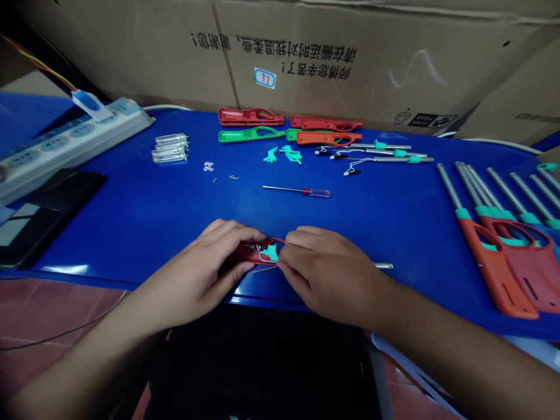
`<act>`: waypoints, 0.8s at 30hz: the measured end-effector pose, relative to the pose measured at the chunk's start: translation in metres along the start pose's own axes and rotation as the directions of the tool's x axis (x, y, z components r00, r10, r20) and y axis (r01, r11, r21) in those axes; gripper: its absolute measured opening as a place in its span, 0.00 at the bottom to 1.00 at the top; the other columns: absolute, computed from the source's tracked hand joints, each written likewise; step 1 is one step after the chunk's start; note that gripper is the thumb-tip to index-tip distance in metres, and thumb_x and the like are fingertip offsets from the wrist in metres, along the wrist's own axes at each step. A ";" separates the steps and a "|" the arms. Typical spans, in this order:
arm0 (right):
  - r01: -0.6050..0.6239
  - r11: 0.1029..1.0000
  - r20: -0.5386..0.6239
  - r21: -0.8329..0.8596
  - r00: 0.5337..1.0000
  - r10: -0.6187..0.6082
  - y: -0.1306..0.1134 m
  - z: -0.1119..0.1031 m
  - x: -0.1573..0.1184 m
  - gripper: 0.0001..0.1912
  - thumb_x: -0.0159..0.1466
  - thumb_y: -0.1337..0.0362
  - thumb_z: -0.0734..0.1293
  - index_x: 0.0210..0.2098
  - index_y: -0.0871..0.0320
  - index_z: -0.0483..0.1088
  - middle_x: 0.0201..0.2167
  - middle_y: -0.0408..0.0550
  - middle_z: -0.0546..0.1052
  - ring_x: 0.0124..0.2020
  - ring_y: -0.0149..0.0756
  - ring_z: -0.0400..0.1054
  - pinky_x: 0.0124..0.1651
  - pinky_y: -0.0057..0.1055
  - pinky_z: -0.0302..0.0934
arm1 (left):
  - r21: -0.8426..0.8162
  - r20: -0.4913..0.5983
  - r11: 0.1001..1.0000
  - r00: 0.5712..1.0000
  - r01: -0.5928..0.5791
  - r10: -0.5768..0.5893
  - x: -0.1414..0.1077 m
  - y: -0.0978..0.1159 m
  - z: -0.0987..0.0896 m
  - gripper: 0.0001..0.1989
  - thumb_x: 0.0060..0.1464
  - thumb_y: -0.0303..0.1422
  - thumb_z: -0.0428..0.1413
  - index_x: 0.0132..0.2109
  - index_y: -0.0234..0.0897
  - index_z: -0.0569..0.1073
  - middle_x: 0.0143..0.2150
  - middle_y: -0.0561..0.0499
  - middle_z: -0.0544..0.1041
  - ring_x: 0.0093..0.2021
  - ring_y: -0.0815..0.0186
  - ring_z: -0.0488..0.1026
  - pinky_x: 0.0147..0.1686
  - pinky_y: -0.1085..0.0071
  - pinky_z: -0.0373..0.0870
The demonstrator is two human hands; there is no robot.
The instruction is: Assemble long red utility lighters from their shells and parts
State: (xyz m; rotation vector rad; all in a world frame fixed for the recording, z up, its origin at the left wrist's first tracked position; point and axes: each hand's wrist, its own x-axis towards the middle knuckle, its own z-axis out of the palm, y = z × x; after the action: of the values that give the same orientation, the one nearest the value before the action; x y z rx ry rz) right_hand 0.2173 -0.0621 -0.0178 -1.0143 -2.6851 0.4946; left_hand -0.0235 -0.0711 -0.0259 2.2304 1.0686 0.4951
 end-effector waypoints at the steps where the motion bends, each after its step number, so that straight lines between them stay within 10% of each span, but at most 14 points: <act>1: -0.022 1.000 0.003 -0.007 1.000 0.022 -0.001 0.000 0.000 0.13 0.72 0.65 0.60 0.35 0.60 0.74 0.31 0.46 0.74 0.34 0.35 0.65 0.41 0.34 0.58 | 0.002 0.004 1.000 1.000 0.000 0.000 0.000 0.000 0.000 0.15 0.66 0.29 0.52 0.58 0.41 0.66 0.54 0.49 0.72 0.51 0.61 0.66 0.52 0.64 0.65; 9: -0.045 0.983 0.055 0.176 0.998 0.036 0.000 -0.005 0.003 0.13 0.70 0.67 0.61 0.36 0.58 0.78 0.29 0.45 0.74 0.32 0.32 0.66 0.37 0.31 0.57 | 0.020 0.050 1.000 0.999 -0.001 0.000 0.002 0.000 -0.002 0.15 0.67 0.28 0.50 0.58 0.44 0.67 0.51 0.50 0.71 0.49 0.61 0.65 0.51 0.64 0.64; 16: -0.449 0.835 0.264 0.318 0.888 0.377 -0.001 -0.017 0.019 0.10 0.64 0.61 0.68 0.31 0.52 0.81 0.30 0.42 0.74 0.27 0.27 0.67 0.29 0.28 0.56 | 0.033 0.032 0.999 0.999 -0.027 0.026 0.002 0.000 -0.001 0.16 0.67 0.27 0.50 0.59 0.45 0.70 0.50 0.50 0.72 0.48 0.62 0.65 0.51 0.64 0.63; 24: -0.324 0.944 0.084 -0.056 0.941 0.328 -0.026 -0.010 0.020 0.12 0.66 0.70 0.62 0.30 0.59 0.76 0.31 0.49 0.74 0.33 0.35 0.68 0.40 0.34 0.60 | 0.035 -0.023 0.998 0.998 -0.054 0.055 0.002 0.000 0.001 0.15 0.67 0.28 0.52 0.58 0.41 0.71 0.48 0.49 0.75 0.46 0.63 0.68 0.50 0.64 0.65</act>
State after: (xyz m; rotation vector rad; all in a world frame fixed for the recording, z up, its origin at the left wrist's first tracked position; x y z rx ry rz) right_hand 0.1902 -0.0642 0.0037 -1.4963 -2.6229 0.5606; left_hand -0.0220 -0.0695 -0.0264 2.2940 1.0385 0.5320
